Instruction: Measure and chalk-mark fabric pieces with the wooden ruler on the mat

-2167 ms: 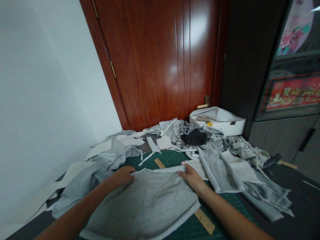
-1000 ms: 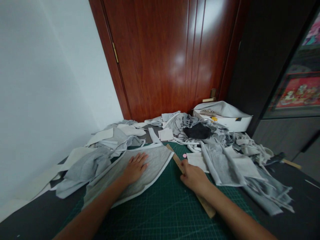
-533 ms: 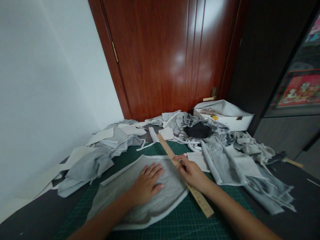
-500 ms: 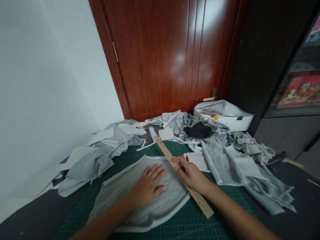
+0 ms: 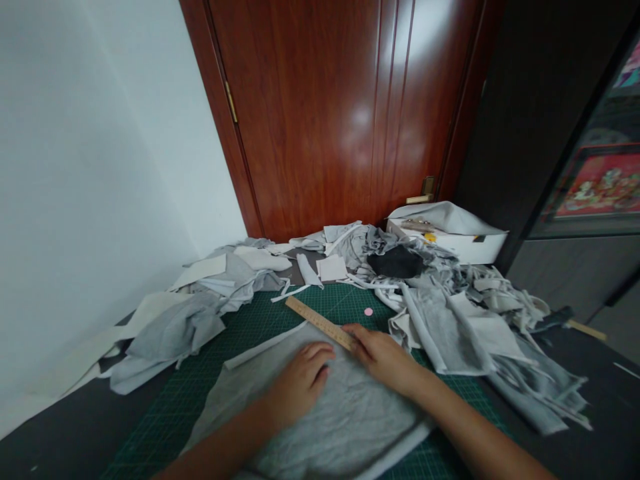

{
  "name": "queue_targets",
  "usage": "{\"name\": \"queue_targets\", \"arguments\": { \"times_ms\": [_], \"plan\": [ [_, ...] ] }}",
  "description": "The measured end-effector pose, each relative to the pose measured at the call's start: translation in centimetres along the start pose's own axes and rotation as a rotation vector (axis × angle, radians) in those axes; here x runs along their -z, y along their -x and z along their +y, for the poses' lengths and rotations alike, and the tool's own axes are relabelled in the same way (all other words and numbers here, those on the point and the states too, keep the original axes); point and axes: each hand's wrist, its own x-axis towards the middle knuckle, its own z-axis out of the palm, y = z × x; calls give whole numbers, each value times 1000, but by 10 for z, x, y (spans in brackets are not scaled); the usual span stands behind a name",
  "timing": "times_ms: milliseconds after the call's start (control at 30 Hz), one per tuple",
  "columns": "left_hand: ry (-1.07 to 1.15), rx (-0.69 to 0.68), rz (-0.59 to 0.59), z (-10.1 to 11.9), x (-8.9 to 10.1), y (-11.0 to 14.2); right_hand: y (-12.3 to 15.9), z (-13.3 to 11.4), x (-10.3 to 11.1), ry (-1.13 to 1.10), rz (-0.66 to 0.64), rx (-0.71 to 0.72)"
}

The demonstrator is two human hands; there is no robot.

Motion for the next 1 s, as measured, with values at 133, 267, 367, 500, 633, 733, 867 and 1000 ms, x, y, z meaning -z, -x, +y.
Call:
{"name": "queue_targets", "arguments": {
  "times_ms": [133,267,367,500,633,733,867,1000],
  "plan": [
    [-107,93,102,-24,4,9,0,-9,-1,34,-7,-22],
    [-203,34,72,-26,6,22,1,-18,-5,103,-66,-66],
    [-206,-55,-3,-19,11,36,2,-21,-9,131,-93,-12],
    [-184,-195,-68,-9,26,59,1,-26,-21,104,-136,124],
    [-239,-289,-36,-4,32,71,-1,-31,-32,94,-104,157],
    [-281,-180,56,-9,24,67,1,-31,-35,80,-45,168],
    [-256,-79,-36,-17,16,57,3,-21,-36,192,-18,32],
    [-243,-60,-115,-19,15,53,0,-7,-33,375,-31,-119]
  ]
}}
